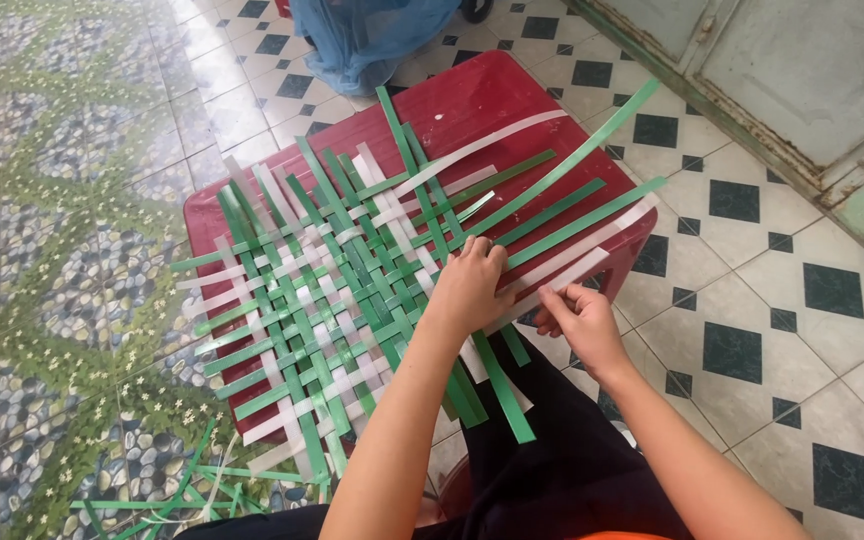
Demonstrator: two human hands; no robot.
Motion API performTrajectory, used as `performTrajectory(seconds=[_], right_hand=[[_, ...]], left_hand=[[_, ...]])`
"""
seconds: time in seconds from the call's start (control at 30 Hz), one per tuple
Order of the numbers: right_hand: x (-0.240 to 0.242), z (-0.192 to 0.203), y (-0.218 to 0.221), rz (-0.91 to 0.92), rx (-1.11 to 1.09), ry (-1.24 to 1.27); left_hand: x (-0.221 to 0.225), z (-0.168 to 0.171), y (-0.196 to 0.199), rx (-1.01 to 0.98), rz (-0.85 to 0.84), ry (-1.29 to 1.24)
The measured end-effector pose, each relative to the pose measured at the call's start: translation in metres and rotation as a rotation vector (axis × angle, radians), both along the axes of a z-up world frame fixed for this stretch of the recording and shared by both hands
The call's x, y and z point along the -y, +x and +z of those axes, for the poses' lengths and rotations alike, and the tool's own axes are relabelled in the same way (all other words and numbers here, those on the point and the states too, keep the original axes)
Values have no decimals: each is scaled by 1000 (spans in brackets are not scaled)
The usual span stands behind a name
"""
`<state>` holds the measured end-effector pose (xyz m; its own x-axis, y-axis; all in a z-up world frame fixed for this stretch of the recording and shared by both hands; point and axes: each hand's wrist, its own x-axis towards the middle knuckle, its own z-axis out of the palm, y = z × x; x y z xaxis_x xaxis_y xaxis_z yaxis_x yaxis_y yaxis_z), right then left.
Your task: Weaving green and white plastic strips together on a small stool to create a bag component
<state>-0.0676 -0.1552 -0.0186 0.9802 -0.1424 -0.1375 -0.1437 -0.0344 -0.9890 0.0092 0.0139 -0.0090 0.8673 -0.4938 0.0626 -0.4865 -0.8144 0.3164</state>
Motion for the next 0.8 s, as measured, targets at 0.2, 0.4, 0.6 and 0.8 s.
performTrajectory(seconds=[0.2, 0.4, 0.6, 0.8], right_hand=[[-4, -4, -8, 116, -34, 72], [-7, 14, -11, 228, -30, 74], [-16, 28, -26, 306, -228, 35], [-34, 8, -25, 312, -266, 129]], left_hand=[[-52, 62, -15, -91, -4, -594], [-87, 88, -69, 10, 191, -282], [-92, 68, -110, -124, 281, -43], [-85, 64, -88, -110, 409, -62]])
